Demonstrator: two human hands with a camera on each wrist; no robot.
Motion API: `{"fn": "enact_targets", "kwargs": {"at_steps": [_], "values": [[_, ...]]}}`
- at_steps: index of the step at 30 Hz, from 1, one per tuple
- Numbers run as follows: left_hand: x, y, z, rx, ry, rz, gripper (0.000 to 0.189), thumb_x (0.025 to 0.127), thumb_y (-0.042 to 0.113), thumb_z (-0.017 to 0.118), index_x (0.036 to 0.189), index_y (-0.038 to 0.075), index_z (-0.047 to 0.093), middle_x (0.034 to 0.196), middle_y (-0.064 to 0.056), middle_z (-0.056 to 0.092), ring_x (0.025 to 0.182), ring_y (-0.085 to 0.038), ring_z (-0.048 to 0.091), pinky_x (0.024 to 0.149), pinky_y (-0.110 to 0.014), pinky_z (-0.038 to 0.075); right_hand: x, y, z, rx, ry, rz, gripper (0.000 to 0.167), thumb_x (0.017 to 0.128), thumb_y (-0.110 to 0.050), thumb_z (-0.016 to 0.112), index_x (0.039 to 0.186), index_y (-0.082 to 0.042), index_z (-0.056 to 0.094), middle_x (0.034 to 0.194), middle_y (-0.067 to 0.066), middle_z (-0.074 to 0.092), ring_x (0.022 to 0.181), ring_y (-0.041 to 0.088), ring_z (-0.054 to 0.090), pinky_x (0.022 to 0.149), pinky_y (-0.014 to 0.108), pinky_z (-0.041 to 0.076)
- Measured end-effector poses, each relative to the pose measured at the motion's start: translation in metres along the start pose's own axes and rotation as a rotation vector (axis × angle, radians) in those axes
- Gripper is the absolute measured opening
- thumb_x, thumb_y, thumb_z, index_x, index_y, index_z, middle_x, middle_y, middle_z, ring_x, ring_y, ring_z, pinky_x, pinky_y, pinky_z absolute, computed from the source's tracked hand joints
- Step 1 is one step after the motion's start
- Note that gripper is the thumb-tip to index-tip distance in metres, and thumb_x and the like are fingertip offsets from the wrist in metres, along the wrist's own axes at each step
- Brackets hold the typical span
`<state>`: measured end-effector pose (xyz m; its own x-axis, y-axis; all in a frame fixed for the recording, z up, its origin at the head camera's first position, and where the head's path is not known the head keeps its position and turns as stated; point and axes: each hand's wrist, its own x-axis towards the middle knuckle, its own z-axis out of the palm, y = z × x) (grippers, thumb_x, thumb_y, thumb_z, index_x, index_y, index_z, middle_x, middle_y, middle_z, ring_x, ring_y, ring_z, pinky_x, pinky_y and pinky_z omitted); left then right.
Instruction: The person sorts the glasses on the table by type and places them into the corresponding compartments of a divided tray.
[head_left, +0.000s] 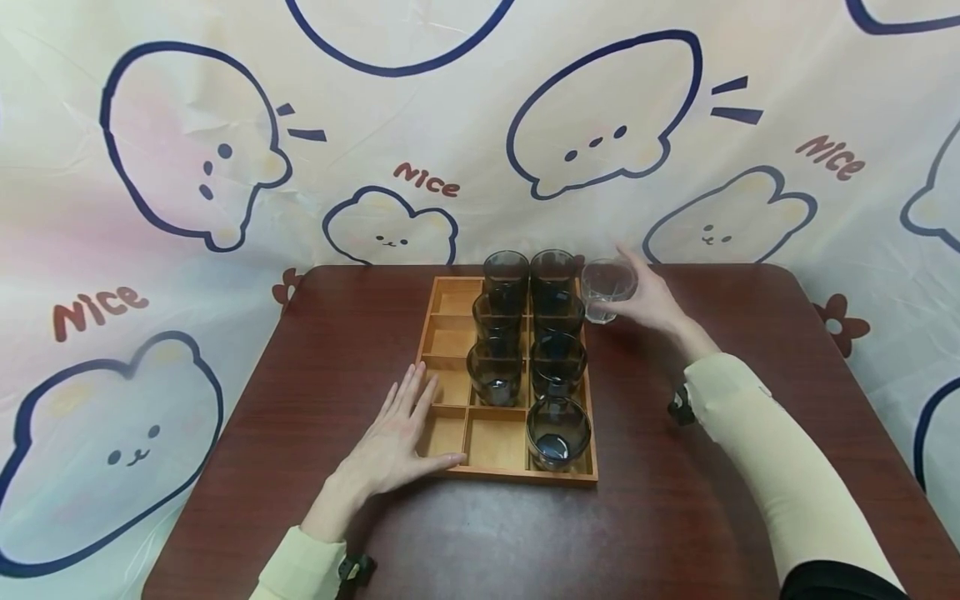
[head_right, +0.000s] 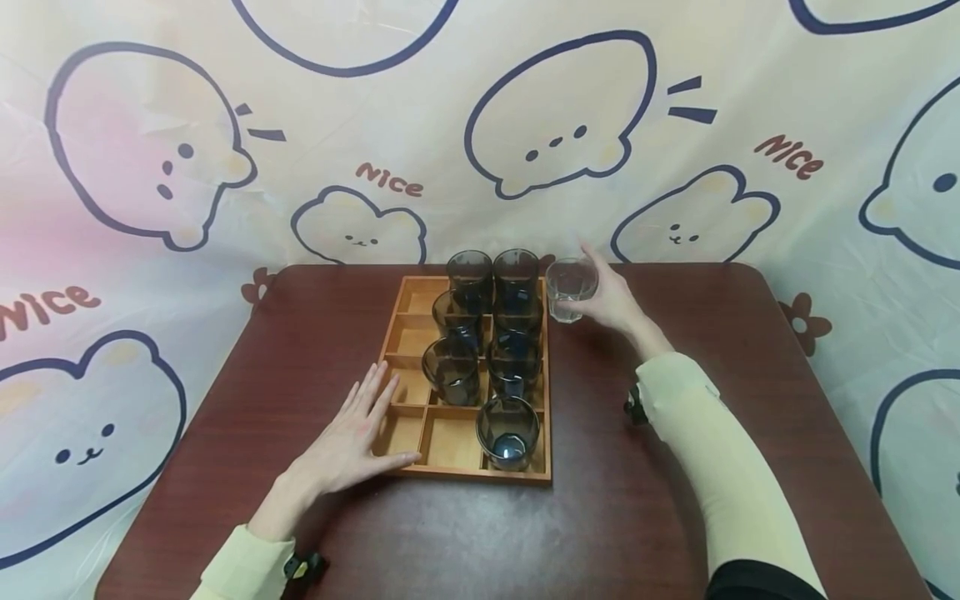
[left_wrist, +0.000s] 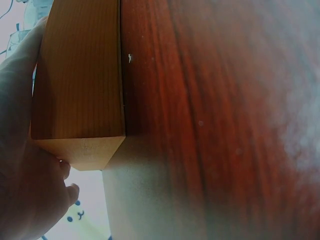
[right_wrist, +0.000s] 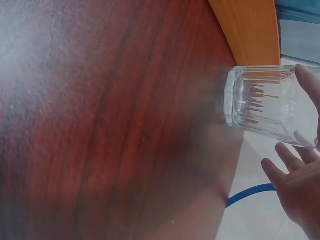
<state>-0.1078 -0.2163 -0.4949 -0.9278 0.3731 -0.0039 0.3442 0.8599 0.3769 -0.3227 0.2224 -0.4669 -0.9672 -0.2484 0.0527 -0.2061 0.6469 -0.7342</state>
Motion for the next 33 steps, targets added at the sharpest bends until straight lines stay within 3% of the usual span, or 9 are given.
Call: {"fn": "enact_targets", "kwargs": {"at_steps": [10,20,27,30,33], "values": [[0.001,0.0,0.0,0.011,-0.001,-0.005,0.129,0.086,0.078,0.075,0.176,0.005,0.019,0.186,-0.022,0.005,0.175,-0.039,0.007,0.139,-0.064,0.018,-0.001,0.011,0.016,0.189,0.052,0.034,0.104,0.095,-0.021,0.088,0.175,-0.007,0.024,0.171,0.026,0.047,0.162,0.047,0.038,0.134,0.069,0.029],[0.0,0.002,-0.001,0.001,-0.002,-0.001,0.129,0.086,0.076,0.077,0.176,0.004,0.019,0.186,-0.022,0.004,0.174,-0.04,0.007,0.14,-0.063,0.017,-0.005,0.012,0.023,0.453,0.083,0.137,0.092,0.099,-0.019,0.083,0.173,-0.012,0.029,0.17,0.023,0.048,0.16,0.043,0.041,0.134,0.064,0.032],[0.0,0.003,-0.001,0.0,-0.006,-0.011,0.129,0.086,0.077,0.077,0.176,0.004,0.02,0.186,-0.022,0.005,0.175,-0.039,0.007,0.14,-0.063,0.017,-0.01,0.005,0.015,0.477,0.107,0.149,0.087,0.104,-0.028,0.078,0.173,-0.011,0.029,0.164,0.023,0.053,0.153,0.037,0.052,0.131,0.05,0.044],[0.001,0.002,0.0,0.0,-0.009,-0.017,0.128,0.086,0.077,0.076,0.176,0.005,0.02,0.186,-0.022,0.004,0.175,-0.038,0.006,0.14,-0.063,0.017,-0.012,-0.002,0.01,0.484,0.117,0.144,0.087,0.108,-0.032,0.072,0.174,-0.007,0.023,0.164,0.026,0.053,0.154,0.038,0.052,0.129,0.044,0.046],[0.001,0.002,0.0,0.004,-0.012,-0.019,0.128,0.086,0.077,0.076,0.176,0.005,0.019,0.186,-0.022,0.005,0.175,-0.038,0.006,0.14,-0.064,0.017,-0.013,-0.008,0.007,0.474,0.124,0.134,0.091,0.11,-0.036,0.066,0.175,-0.002,0.011,0.164,0.03,0.052,0.156,0.041,0.049,0.132,0.047,0.042]]}}
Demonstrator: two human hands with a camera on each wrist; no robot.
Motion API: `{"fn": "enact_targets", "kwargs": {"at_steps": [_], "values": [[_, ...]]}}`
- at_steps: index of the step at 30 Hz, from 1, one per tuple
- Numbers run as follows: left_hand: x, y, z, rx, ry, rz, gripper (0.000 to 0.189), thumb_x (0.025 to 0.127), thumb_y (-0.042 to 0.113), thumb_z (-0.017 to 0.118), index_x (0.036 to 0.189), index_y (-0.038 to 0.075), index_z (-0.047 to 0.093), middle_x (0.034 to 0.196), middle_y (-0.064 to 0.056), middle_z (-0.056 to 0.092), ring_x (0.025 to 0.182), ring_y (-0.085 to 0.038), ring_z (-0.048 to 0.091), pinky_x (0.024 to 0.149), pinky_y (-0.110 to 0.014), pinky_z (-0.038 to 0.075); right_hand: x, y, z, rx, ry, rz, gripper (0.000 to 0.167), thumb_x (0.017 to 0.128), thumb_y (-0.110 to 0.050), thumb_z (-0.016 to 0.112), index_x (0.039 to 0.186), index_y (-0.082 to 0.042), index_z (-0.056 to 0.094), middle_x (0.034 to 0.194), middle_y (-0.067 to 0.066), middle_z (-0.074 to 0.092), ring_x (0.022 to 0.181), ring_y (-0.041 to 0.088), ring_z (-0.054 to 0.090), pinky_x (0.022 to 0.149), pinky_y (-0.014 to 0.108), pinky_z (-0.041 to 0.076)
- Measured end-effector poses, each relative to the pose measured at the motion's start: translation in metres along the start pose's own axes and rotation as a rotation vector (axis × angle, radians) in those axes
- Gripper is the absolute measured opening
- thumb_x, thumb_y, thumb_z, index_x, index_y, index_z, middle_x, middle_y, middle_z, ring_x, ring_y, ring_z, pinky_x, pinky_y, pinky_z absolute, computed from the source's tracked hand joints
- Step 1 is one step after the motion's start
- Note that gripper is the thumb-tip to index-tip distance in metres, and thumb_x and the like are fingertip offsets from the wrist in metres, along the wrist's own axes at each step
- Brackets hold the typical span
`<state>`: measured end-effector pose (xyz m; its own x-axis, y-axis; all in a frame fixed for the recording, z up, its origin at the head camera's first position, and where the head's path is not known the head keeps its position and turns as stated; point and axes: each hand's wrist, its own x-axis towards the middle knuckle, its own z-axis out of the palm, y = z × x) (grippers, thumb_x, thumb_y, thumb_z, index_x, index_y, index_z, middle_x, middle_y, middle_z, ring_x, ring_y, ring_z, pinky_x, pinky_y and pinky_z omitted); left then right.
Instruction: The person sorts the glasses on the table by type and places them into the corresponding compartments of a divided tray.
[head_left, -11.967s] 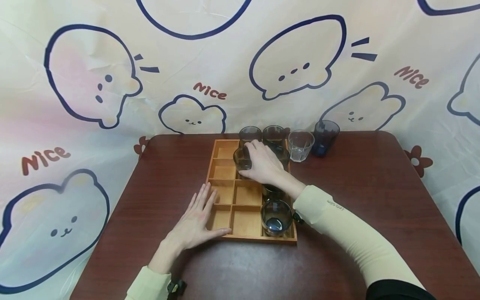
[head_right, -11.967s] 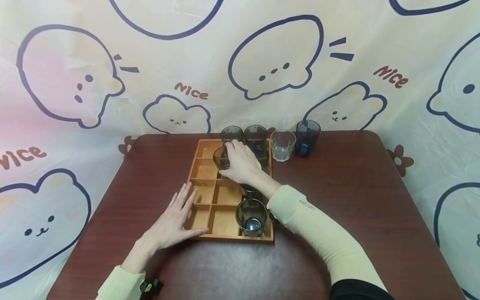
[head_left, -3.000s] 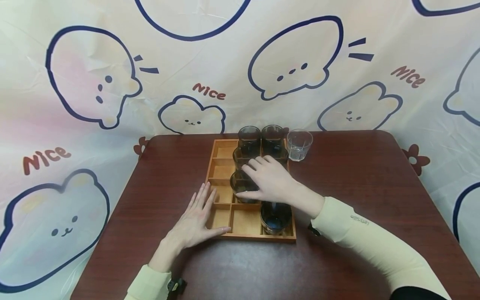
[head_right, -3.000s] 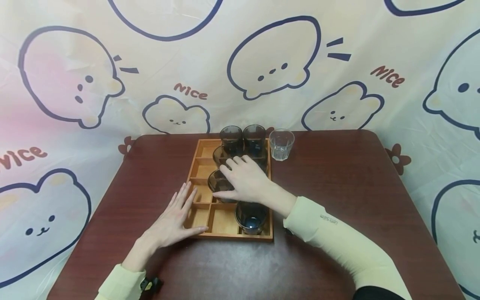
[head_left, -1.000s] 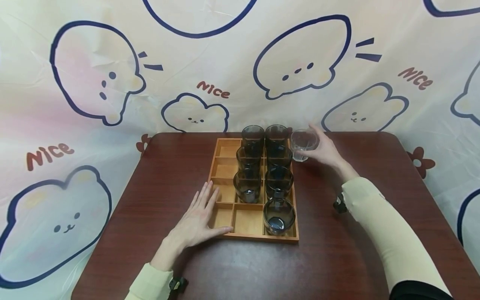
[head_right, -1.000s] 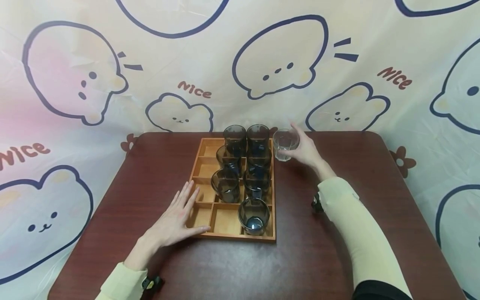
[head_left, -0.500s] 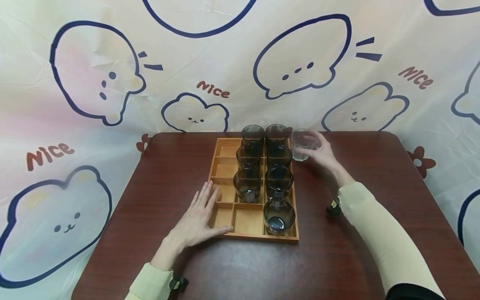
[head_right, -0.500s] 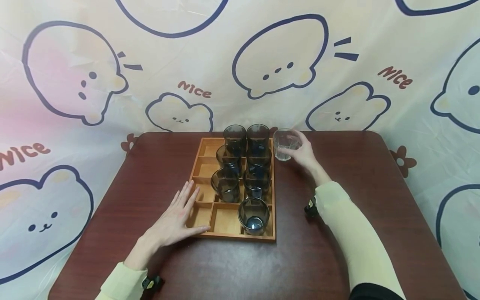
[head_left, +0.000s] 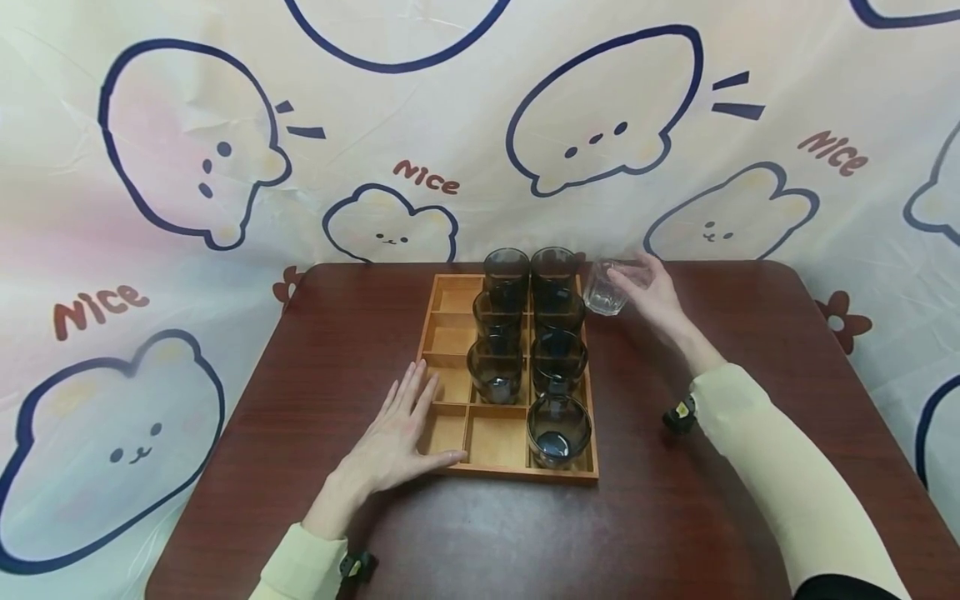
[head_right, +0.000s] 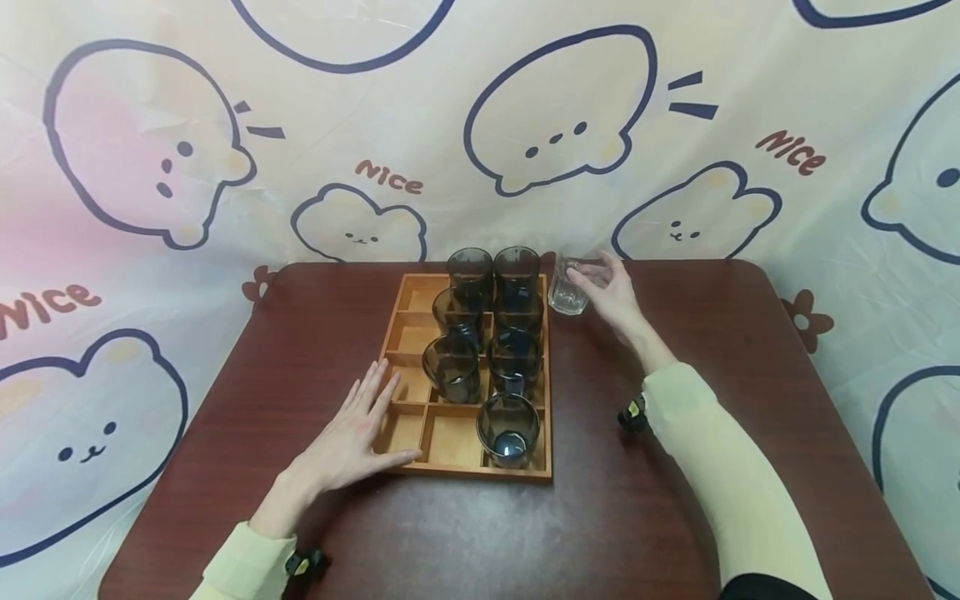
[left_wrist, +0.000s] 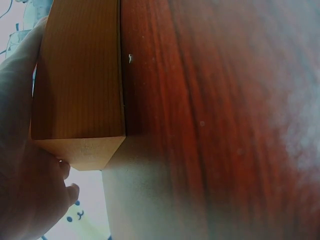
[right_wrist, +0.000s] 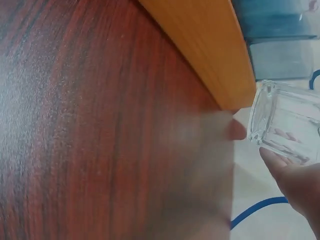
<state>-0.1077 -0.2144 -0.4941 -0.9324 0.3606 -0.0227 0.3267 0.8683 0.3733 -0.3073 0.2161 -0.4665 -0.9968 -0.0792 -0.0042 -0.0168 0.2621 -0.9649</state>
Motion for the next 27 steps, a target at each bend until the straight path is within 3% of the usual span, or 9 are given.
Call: {"fn": "enact_targets", "kwargs": {"at_steps": [1,4,10,17,27], "values": [[0.0,0.0,0.0,0.002,0.0,0.0,0.128,0.086,0.077,0.075,0.176,0.005,0.019,0.186,-0.022,0.005,0.175,-0.038,0.006,0.14,-0.064,0.017,0.0,-0.002,0.0,0.002,0.003,-0.004,0.092,0.111,-0.035,0.065,0.176,-0.002,0.008,0.164,0.03,0.052,0.149,0.038,0.057,0.133,0.05,0.041],[0.0,0.0,0.0,0.003,0.0,-0.001,0.128,0.086,0.077,0.075,0.176,0.005,0.019,0.186,-0.022,0.005,0.175,-0.038,0.006,0.14,-0.063,0.017,-0.002,-0.008,0.0,-0.007,0.027,-0.028,0.091,0.113,-0.036,0.06,0.175,-0.002,0.002,0.164,0.034,0.049,0.147,0.042,0.057,0.134,0.058,0.036],[0.001,0.0,0.0,0.001,0.003,0.001,0.128,0.086,0.077,0.075,0.176,0.005,0.02,0.186,-0.022,0.005,0.175,-0.038,0.006,0.14,-0.063,0.017,-0.007,-0.025,0.002,0.056,0.075,-0.064,0.089,0.116,-0.041,0.049,0.174,-0.002,-0.006,0.167,0.039,0.039,0.151,0.05,0.045,0.135,0.061,0.033],[0.0,-0.001,-0.001,0.003,0.006,0.01,0.127,0.087,0.076,0.076,0.176,0.004,0.019,0.186,-0.022,0.005,0.175,-0.038,0.006,0.14,-0.063,0.017,-0.011,-0.049,0.009,0.088,0.107,-0.143,0.086,0.114,-0.04,0.053,0.176,-0.009,0.001,0.161,0.037,0.044,0.152,0.046,0.047,0.134,0.057,0.035],[-0.001,-0.001,0.0,-0.001,0.009,0.01,0.128,0.087,0.077,0.076,0.176,0.005,0.018,0.186,-0.021,0.004,0.175,-0.038,0.006,0.14,-0.063,0.017,-0.009,-0.095,0.038,0.102,0.068,-0.256,0.079,0.112,-0.035,0.055,0.174,-0.008,0.014,0.151,0.038,0.052,0.14,0.046,0.058,0.127,0.054,0.043]]}}
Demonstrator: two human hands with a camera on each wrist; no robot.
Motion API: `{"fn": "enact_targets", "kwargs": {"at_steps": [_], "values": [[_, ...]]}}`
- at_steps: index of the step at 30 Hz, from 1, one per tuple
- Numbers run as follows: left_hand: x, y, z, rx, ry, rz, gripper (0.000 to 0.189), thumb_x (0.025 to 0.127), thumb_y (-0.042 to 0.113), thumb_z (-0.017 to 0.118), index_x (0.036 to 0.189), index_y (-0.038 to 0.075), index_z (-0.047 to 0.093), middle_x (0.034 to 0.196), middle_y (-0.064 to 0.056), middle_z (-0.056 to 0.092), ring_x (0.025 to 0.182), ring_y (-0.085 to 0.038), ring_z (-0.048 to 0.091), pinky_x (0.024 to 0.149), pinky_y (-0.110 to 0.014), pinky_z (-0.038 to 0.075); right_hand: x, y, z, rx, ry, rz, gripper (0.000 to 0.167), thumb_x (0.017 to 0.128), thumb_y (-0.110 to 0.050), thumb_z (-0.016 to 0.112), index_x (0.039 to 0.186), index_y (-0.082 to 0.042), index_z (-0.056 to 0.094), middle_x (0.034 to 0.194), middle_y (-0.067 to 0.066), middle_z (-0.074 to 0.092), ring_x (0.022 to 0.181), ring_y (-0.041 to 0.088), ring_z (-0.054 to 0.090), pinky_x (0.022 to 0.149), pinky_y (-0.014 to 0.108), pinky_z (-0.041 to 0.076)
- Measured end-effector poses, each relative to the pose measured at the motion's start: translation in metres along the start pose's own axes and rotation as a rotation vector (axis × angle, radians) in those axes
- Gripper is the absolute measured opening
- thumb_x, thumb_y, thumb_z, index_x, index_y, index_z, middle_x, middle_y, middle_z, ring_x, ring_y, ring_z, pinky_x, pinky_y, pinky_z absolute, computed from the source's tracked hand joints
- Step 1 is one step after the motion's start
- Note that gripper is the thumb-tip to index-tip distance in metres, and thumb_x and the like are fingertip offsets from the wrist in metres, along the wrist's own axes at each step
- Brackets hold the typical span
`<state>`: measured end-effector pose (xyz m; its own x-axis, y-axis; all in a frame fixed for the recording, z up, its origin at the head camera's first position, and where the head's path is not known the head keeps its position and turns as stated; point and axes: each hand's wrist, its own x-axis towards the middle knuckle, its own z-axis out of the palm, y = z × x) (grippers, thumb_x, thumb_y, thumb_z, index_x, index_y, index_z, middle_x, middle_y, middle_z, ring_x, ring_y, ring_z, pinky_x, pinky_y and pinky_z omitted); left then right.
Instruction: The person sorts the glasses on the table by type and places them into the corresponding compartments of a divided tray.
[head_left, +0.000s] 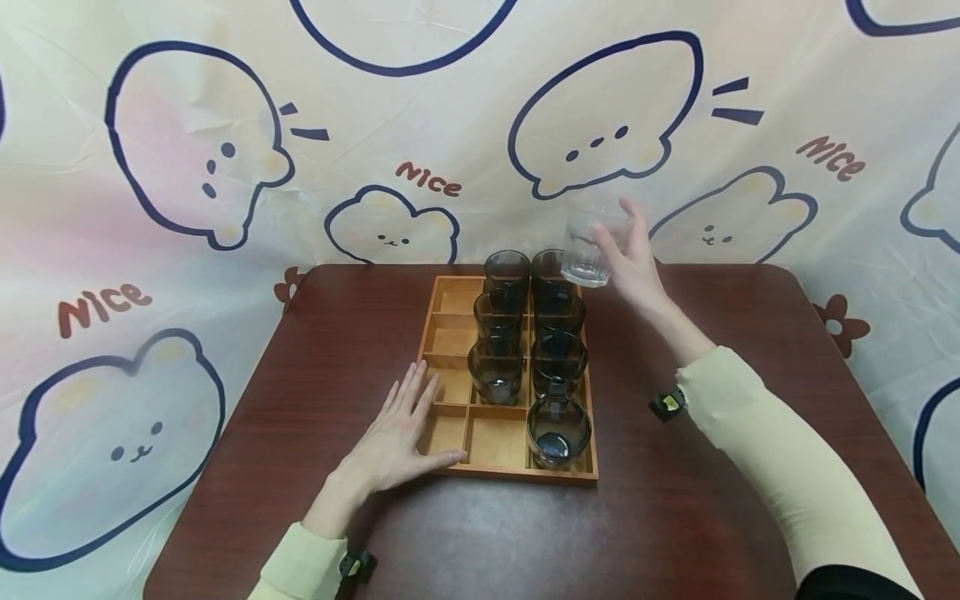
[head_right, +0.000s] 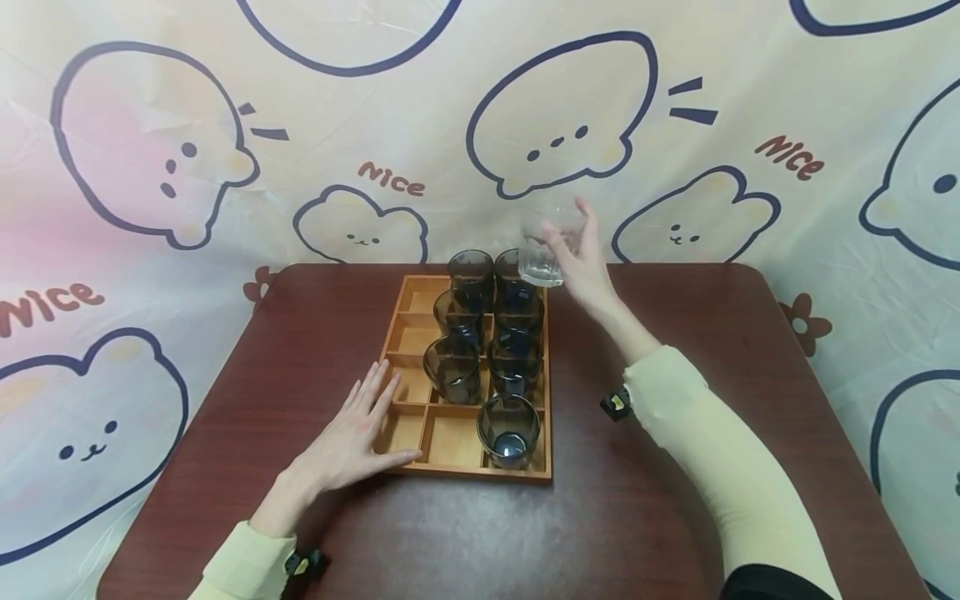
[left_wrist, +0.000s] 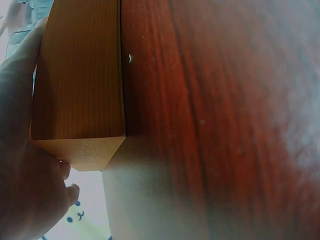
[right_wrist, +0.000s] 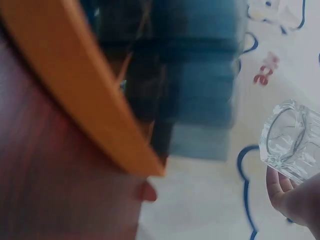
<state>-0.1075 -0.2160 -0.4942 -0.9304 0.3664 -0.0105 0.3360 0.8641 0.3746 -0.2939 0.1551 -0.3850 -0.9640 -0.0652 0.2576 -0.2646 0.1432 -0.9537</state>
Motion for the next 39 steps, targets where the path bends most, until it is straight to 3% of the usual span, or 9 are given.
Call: {"fn": "enact_targets", "kwargs": {"at_steps": [6,13,20,27,34,39], "values": [[0.0,0.0,0.001,0.003,-0.003,-0.007,0.128,0.087,0.077,0.076,0.177,0.006,0.018,0.186,-0.021,0.004,0.175,-0.037,0.006,0.14,-0.063,0.017,0.012,-0.024,0.028,0.046,-0.092,0.002,0.073,0.113,-0.022,0.053,0.173,-0.005,0.014,0.154,0.037,0.051,0.136,0.048,0.06,0.124,0.06,0.047],[0.001,0.0,0.001,0.002,-0.007,-0.014,0.128,0.087,0.077,0.076,0.177,0.007,0.018,0.186,-0.021,0.004,0.175,-0.038,0.005,0.139,-0.064,0.018,0.024,-0.043,0.064,-0.01,-0.168,0.052,0.082,0.112,-0.033,0.06,0.175,-0.011,0.013,0.157,0.03,0.053,0.146,0.045,0.056,0.124,0.059,0.049],[0.001,-0.001,0.001,-0.002,-0.005,-0.013,0.128,0.086,0.077,0.076,0.176,0.006,0.019,0.186,-0.021,0.004,0.175,-0.039,0.005,0.139,-0.064,0.017,0.035,-0.045,0.094,-0.097,-0.219,0.106,0.09,0.11,-0.048,0.063,0.175,-0.013,0.013,0.159,0.026,0.052,0.148,0.041,0.054,0.127,0.061,0.045],[0.0,-0.002,0.001,-0.001,0.008,-0.006,0.128,0.086,0.077,0.076,0.176,0.005,0.019,0.186,-0.022,0.005,0.174,-0.039,0.007,0.139,-0.064,0.018,0.039,-0.043,0.123,-0.109,-0.28,0.152,0.09,0.109,-0.048,0.065,0.175,-0.013,0.015,0.165,0.025,0.044,0.151,0.04,0.05,0.128,0.062,0.043],[-0.001,-0.004,0.001,-0.004,0.017,0.006,0.128,0.086,0.076,0.077,0.176,0.005,0.019,0.186,-0.022,0.004,0.175,-0.039,0.007,0.139,-0.064,0.017,0.041,-0.039,0.147,-0.145,-0.295,0.223,0.097,0.102,-0.051,0.076,0.174,-0.012,0.024,0.156,0.021,0.057,0.143,0.036,0.059,0.119,0.054,0.055],[-0.001,-0.003,0.0,-0.016,0.02,0.014,0.128,0.086,0.075,0.078,0.176,0.005,0.02,0.186,-0.023,0.004,0.175,-0.038,0.008,0.139,-0.063,0.018,0.042,-0.032,0.157,-0.162,-0.295,0.227,0.096,0.101,-0.049,0.078,0.173,-0.01,0.027,0.153,0.022,0.059,0.139,0.035,0.061,0.119,0.052,0.055]]}}
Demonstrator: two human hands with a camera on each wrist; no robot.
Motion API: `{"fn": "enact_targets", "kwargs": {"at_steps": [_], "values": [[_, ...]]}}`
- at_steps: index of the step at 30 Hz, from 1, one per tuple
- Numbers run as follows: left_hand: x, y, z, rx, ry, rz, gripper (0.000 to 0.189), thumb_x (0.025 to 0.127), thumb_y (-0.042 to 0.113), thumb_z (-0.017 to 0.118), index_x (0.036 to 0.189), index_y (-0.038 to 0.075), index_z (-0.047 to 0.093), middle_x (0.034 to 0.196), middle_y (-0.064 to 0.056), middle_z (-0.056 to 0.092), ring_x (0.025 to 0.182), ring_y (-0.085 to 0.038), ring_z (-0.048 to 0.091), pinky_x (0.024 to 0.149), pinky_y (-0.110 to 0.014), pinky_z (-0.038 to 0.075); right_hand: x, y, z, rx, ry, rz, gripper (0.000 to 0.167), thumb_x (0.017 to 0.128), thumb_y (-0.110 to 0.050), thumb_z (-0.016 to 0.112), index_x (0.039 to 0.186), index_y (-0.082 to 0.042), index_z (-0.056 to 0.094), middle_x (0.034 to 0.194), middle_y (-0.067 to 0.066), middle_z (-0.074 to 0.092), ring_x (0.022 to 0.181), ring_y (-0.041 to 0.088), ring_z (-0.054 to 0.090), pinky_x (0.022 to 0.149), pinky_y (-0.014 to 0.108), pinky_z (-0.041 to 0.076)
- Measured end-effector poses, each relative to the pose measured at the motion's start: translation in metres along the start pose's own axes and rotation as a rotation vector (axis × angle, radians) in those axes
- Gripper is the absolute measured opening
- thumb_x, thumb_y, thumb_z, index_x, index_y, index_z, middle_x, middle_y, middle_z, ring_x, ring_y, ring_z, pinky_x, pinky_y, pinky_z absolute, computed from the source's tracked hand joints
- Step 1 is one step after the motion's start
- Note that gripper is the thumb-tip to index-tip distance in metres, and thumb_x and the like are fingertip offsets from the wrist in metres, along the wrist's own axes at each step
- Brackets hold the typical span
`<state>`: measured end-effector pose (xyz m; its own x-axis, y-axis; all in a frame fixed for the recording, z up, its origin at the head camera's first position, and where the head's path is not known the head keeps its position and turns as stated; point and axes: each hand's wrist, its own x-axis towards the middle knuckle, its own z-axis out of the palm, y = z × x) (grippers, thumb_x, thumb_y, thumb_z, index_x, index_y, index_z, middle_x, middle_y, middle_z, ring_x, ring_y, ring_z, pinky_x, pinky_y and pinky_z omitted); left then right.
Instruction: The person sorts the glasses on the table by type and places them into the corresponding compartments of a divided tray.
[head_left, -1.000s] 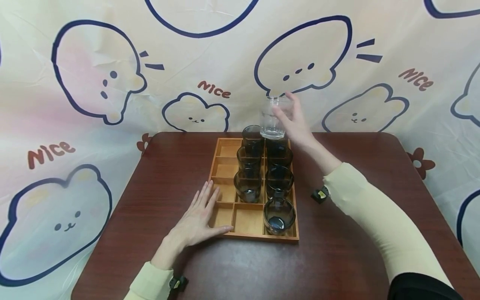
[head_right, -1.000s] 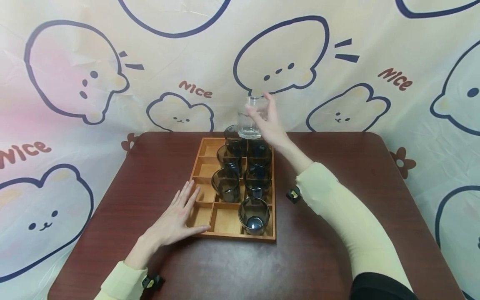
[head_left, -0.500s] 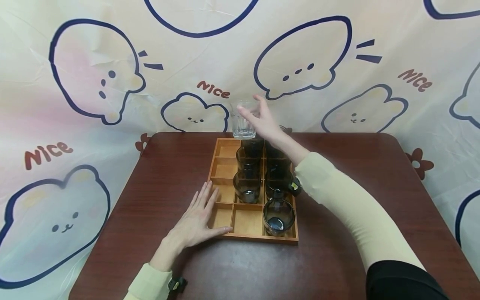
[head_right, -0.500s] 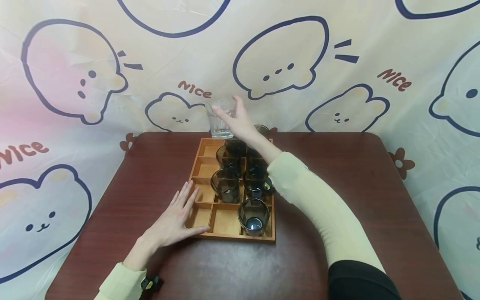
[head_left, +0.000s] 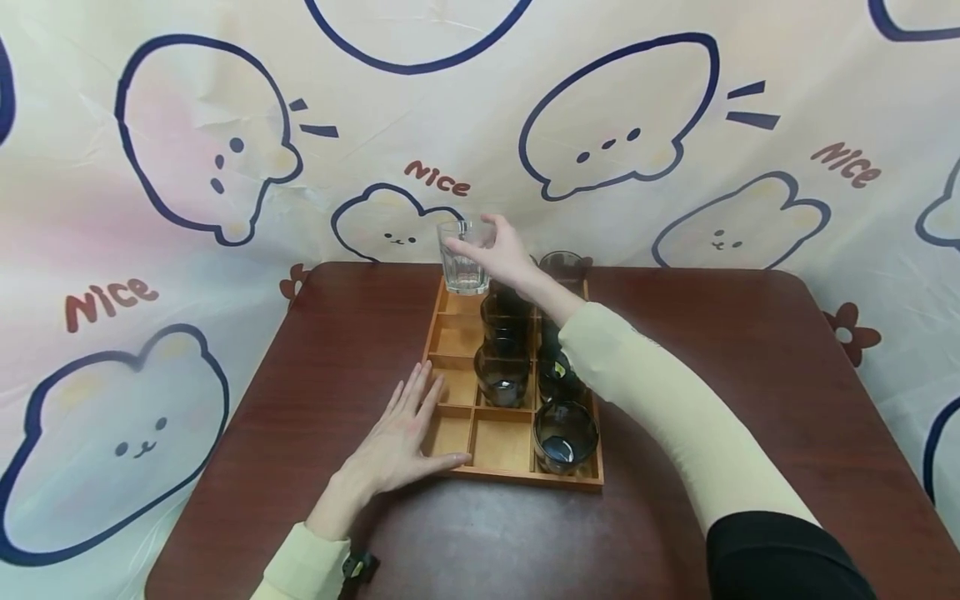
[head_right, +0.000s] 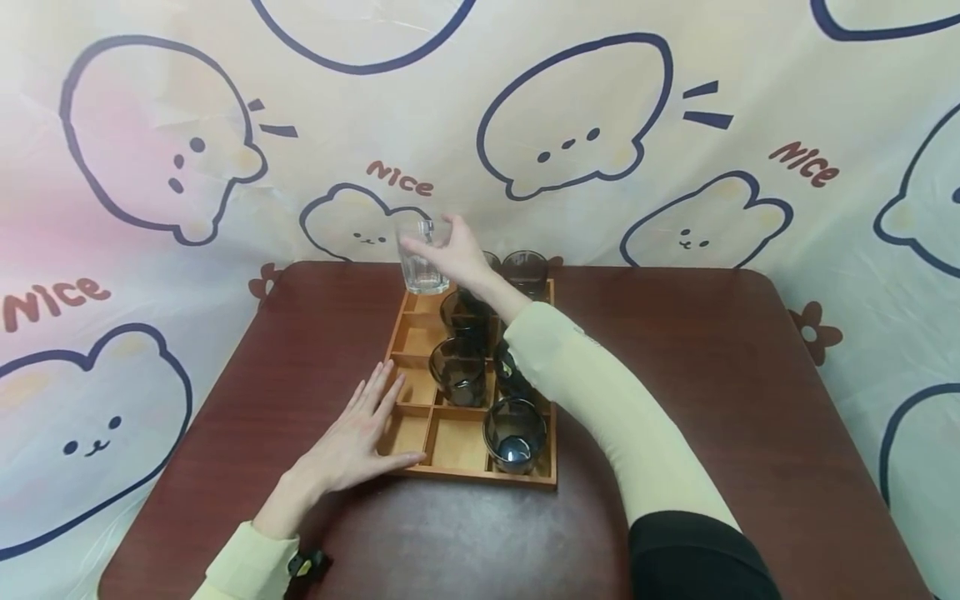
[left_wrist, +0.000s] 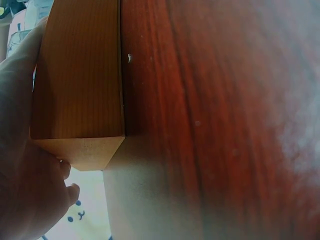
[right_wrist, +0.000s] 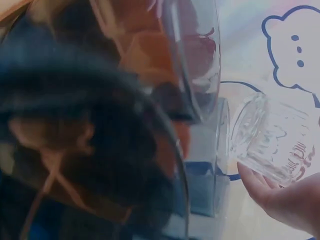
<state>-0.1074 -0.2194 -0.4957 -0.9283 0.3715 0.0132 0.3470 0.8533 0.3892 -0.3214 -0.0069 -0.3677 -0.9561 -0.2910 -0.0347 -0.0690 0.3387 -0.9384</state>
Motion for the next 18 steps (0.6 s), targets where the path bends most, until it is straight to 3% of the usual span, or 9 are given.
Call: {"fn": "enact_targets", "kwargs": {"at_steps": [8,13,18], "values": [[0.0,0.0,-0.001,0.004,0.002,0.001,0.128,0.086,0.075,0.078,0.176,0.005,0.021,0.186,-0.023,0.005,0.175,-0.037,0.008,0.14,-0.063,0.018,0.007,0.007,0.005,-0.039,-0.016,-0.02,0.096,0.098,-0.039,0.084,0.169,-0.006,0.029,0.154,0.025,0.057,0.14,0.038,0.062,0.117,0.054,0.056],[0.0,0.0,0.0,0.023,0.004,0.011,0.128,0.086,0.076,0.077,0.175,0.003,0.022,0.185,-0.025,0.006,0.174,-0.039,0.009,0.14,-0.062,0.018,0.013,0.009,0.007,-0.156,-0.089,-0.062,0.098,0.091,-0.027,0.092,0.162,-0.002,0.031,0.156,0.03,0.054,0.141,0.042,0.06,0.118,0.055,0.056],[-0.001,0.0,-0.001,0.03,0.009,0.014,0.128,0.086,0.077,0.076,0.175,0.002,0.023,0.185,-0.026,0.007,0.174,-0.04,0.009,0.14,-0.062,0.018,0.018,0.01,0.008,-0.267,-0.179,-0.099,0.098,0.09,-0.026,0.09,0.165,0.001,0.033,0.153,0.03,0.057,0.136,0.041,0.061,0.117,0.054,0.055]]}}
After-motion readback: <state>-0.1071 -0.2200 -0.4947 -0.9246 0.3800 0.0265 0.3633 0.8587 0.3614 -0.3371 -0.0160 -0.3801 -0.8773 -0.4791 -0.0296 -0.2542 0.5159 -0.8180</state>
